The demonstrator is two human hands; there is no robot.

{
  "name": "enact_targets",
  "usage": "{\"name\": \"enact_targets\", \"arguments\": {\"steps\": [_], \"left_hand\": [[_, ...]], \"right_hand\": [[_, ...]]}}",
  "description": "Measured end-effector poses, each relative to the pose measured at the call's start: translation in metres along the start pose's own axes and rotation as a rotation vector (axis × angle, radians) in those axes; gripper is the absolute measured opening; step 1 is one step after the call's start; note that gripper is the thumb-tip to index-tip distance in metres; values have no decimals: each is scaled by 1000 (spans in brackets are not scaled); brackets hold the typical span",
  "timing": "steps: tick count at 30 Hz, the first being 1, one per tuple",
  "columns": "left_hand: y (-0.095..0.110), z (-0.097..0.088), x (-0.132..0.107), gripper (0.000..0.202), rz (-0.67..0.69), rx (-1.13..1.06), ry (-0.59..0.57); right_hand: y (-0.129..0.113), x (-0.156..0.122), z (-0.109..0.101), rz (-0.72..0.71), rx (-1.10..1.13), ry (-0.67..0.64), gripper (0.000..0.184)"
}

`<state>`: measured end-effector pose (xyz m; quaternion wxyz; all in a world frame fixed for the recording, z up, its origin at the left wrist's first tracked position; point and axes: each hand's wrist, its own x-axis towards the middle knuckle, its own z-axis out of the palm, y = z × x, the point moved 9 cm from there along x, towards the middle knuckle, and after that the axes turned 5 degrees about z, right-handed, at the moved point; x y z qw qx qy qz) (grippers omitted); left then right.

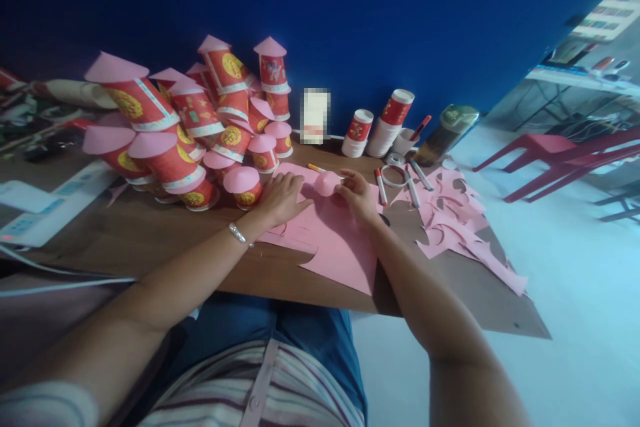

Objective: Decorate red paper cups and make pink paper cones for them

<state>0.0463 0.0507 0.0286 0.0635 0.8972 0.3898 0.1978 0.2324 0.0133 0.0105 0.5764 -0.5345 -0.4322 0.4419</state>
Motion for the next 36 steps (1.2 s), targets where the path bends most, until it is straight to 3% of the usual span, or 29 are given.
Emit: {"name": "enact_targets", "arguments": {"steps": [7, 11, 14, 21, 26, 36], "left_hand": [[9, 1, 1, 32, 94, -109, 6], [23, -2, 1, 19, 156, -146, 0], [25, -4, 0, 13, 129, -157, -8], [0, -6, 2, 18, -34, -171, 88], [-17, 0, 6, 29, -64, -298, 205], [-23, 6, 6, 34, -54, -248, 211]], "right_hand": [[3, 8, -10, -46, -84, 38, 41], [9, 13, -5, 8, -70, 0, 42], [10, 16, -3, 43, -77, -18, 42], [9, 13, 15, 55, -149, -105, 37], [13, 11, 34, 18, -235, -142, 36], [0, -4, 29, -152, -567, 20, 25]]}}
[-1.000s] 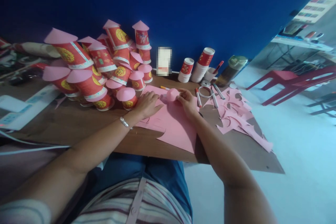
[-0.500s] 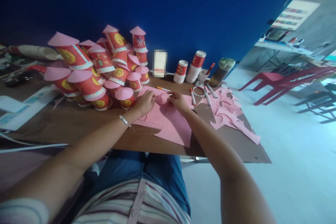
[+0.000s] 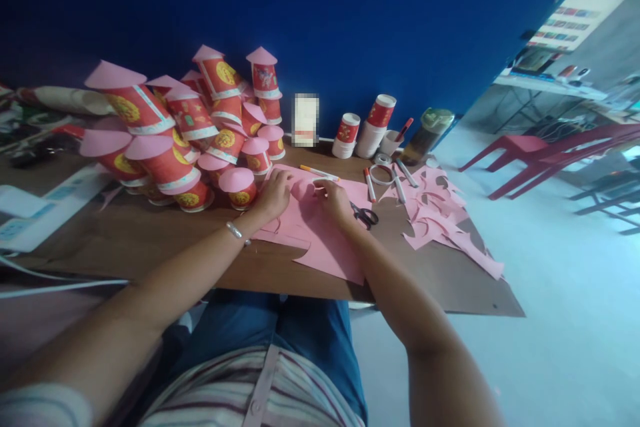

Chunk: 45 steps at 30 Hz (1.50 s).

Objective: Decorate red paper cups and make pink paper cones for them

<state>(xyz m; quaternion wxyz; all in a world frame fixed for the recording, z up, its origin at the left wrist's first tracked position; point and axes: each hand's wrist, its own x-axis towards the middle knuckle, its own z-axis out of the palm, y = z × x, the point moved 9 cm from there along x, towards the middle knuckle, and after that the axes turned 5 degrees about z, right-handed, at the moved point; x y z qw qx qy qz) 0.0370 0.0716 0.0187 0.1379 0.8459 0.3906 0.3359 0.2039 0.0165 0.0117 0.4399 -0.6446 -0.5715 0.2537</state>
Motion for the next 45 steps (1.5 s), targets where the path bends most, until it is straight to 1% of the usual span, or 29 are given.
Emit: {"name": "enact_targets", "arguments": {"steps": [3, 5, 8, 11, 13, 16, 19, 22, 24, 27, 29, 31, 33, 38, 42, 45], "left_hand": [[-1, 1, 1, 34, 8, -5, -4], [1, -1, 2, 34, 18, -1, -1], [6, -4, 1, 34, 24, 23, 5], [15, -6, -1, 32, 27, 36, -4], [22, -7, -3, 32, 32, 66, -29], [28, -5, -5, 45, 31, 88, -102], [27, -3, -6, 45, -4, 113, -140], [25, -4, -6, 39, -21, 158, -142], [26, -4, -6, 38, -14, 177, -145], [25, -3, -5, 36, -7, 173, -156], [25, -3, -5, 35, -7, 162, -158], [24, -3, -4, 34, -18, 142, -159], [23, -3, -4, 34, -30, 122, -163], [26, -4, -4, 33, -26, 145, -178], [27, -4, -5, 40, 6, 187, -193], [24, -4, -4, 39, 18, 244, -187]], "right_hand": [[-4, -2, -10, -27, -100, 38, 29], [-5, -1, -12, -41, -142, 42, 29], [-6, 0, -10, -71, -182, 34, 28], [-4, 0, -4, -96, -193, 5, 28], [-4, -2, 3, -111, -188, -28, 28], [-9, -5, 11, -151, -197, -64, 31], [-16, -5, 5, -188, -246, -40, 32], [-21, -4, -11, -231, -422, 1, 30], [-24, -3, -15, -297, -574, -21, 31], [-26, -5, -7, -423, -705, -129, 38], [-26, -4, 2, -460, -757, -182, 38], [-23, 1, 6, -430, -808, -184, 36], [-19, 8, 6, -366, -863, -160, 35], [-10, 19, -6, -247, -978, -115, 38], [-9, 17, -15, -224, -1001, -105, 37], [-13, 10, -19, -239, -1011, -101, 35]]}}
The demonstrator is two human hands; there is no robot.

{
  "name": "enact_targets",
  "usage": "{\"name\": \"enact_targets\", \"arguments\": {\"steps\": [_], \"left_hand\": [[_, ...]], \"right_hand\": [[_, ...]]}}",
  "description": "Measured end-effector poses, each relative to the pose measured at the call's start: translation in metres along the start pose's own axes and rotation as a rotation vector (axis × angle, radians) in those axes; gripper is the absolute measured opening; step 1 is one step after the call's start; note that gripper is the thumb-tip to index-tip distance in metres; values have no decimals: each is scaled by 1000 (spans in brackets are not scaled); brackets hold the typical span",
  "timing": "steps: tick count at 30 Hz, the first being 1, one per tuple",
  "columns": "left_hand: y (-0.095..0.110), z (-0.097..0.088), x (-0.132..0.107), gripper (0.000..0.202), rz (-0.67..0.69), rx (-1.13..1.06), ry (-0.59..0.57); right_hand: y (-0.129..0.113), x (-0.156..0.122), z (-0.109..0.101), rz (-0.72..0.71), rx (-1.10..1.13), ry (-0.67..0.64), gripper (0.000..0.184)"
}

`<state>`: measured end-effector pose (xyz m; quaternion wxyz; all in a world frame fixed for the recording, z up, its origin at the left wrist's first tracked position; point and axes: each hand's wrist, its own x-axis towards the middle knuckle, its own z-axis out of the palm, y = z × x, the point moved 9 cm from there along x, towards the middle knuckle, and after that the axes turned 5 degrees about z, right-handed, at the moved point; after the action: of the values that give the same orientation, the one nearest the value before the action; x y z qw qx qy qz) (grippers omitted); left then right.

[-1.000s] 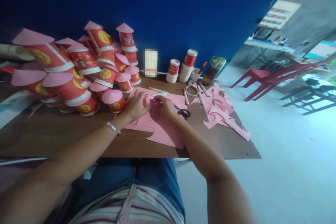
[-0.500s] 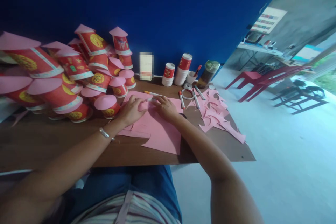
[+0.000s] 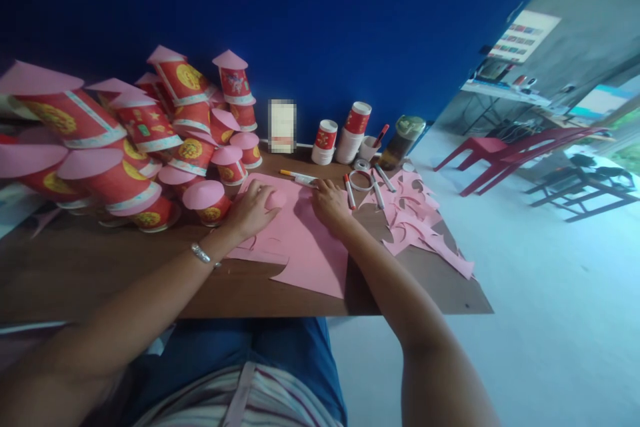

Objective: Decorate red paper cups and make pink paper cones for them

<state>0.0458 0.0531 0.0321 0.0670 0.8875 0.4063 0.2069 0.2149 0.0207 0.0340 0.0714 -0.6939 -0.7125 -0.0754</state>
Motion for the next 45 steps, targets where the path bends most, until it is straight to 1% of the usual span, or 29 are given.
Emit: {"name": "enact_targets", "arguments": {"steps": [4, 7, 9, 12, 13, 16, 18, 21, 24, 26, 29, 33, 36, 38, 40, 42, 45], "left_hand": [[-7, -2, 2, 38, -21, 52, 34], [-7, -5, 2, 41, -11, 33, 64], [-3, -7, 1, 42, 1, 7, 81], [4, -9, -1, 35, 16, -34, 87], [7, -10, -1, 31, 21, -44, 84], [14, -11, -3, 20, 50, -70, 68], [18, -9, -4, 16, 78, -106, 52], [20, -6, -5, 14, 109, -165, 45], [20, -4, -6, 12, 131, -194, 61], [20, -2, -6, 12, 150, -205, 72], [21, -1, -6, 12, 168, -218, 72], [23, -1, -6, 11, 176, -235, 58], [24, -3, -6, 11, 187, -240, 61], [25, -4, -6, 12, 195, -243, 61], [26, -4, -7, 12, 201, -244, 62], [25, -3, -7, 14, 207, -245, 62], [25, -2, -7, 15, 212, -257, 56]], "right_hand": [[1, -11, -11, -34, 7, 47, 31], [16, -18, -18, 2, 46, 65, 30], [38, -21, -24, 89, 42, 69, 29], [80, -26, -36, 240, -5, 92, 32], [93, -28, -39, 283, -13, 84, 33], [137, -37, -42, 482, -24, 18, 35], [156, -42, -43, 546, -20, -7, 36], [169, -47, -42, 576, -22, -13, 38], [173, -52, -41, 598, -30, -8, 39], [168, -53, -41, 595, -39, -12, 39], [148, -51, -35, 544, -46, -42, 38], [119, -43, -18, 470, -62, -93, 31], [110, -38, -9, 469, -99, -109, 31], [111, -36, -9, 477, -121, -113, 33], [116, -37, -14, 490, -137, -110, 36], [127, -39, -23, 514, -155, -98, 36], [150, -42, -37, 561, -186, -82, 35]]}}
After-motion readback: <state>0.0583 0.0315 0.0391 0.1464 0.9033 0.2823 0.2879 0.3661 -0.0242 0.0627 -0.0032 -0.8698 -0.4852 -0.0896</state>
